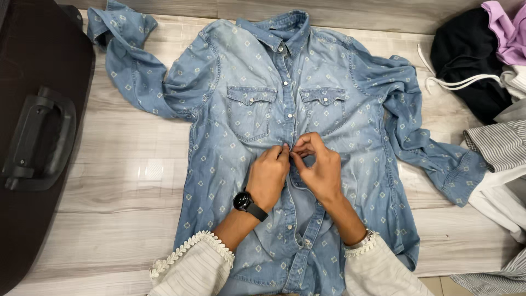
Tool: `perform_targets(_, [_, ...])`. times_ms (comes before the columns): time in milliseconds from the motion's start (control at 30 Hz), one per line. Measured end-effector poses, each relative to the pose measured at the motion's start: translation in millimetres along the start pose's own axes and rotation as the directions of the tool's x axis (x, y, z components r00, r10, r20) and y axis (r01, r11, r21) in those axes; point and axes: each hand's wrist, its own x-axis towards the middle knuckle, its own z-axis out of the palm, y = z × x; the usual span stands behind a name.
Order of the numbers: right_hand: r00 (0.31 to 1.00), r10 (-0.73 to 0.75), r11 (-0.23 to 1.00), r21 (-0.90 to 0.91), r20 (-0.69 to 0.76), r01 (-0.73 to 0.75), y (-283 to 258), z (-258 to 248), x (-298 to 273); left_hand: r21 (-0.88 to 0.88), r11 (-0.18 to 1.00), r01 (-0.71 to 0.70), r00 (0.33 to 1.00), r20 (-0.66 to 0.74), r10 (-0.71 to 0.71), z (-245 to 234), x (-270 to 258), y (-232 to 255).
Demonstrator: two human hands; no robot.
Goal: The person folds a light blue denim shirt by buttoning it, smoothing the fabric, and folding it into a compact rectangle before placing it into an open suitcase. They then pick up a striped shirt, button it, and begin folding it in the same manner.
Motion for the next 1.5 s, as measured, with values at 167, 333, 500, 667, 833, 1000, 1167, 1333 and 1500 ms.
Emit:
perform_targets(167, [0.999, -0.021, 0.998, 0.063, -0.035, 0.023, 5.6, 3.1, -1.3, -0.202, 0.975, 0.091, 0.993, -0.051, -0.103, -13.1, 4.0, 4.6])
perform_targets(333, [0.997, 0.03, 0.991, 0.135, -0.069, -0.02, 8.8, 5.7, -2.8, -0.32, 0.928, 0.19, 0.973, -0.062, -0.22, -14.8, 6.9, 4.8])
perform_targets(500, [0.986, 0.137, 0.955, 0.276, -0.091, -0.107, 12.5, 7.6, 0.9, -0.531, 0.796, 0.29, 0.927, -0.05, -0.372, 4.1, 7.6, -10.9])
perform_targets(667, [0.992, 0.103, 0.97, 0.227, -0.074, -0.084, 7.7, 4.3, 1.6, -0.505, 0.821, 0.267, 0.935, -0.07, -0.347, 9.0, 4.1, -14.0])
perform_targets(833, [0.995, 0.067, 0.993, 0.106, -0.077, -0.059, 2.2, 4.5, -0.3, -0.443, 0.868, 0.223, 0.953, -0.089, -0.29, 0.9, 4.3, -6.5])
perform_targets(1000, [0.998, 0.0, 1.0, 0.007, -0.067, 0.0, -0.2, 4.1, -2.4, -0.322, 0.929, 0.181, 0.969, -0.101, -0.224, -6.1, 4.7, 1.1])
perform_targets(1167, [0.997, -0.049, 0.998, -0.05, -0.059, 0.046, -1.0, 3.6, -1.9, -0.274, 0.953, 0.128, 0.985, -0.081, -0.155, -5.2, 4.0, 0.0])
perform_targets(1333, [0.994, -0.1, 0.992, -0.082, -0.049, 0.096, -1.0, 4.0, -2.0, -0.19, 0.981, 0.042, 0.996, -0.069, -0.056, -1.0, 3.3, -2.9])
perform_targets(1500, [0.995, -0.085, 0.996, -0.016, -0.058, 0.085, -1.4, 4.8, -2.5, -0.177, 0.983, 0.057, 0.998, -0.03, -0.063, -0.9, 3.1, -2.0])
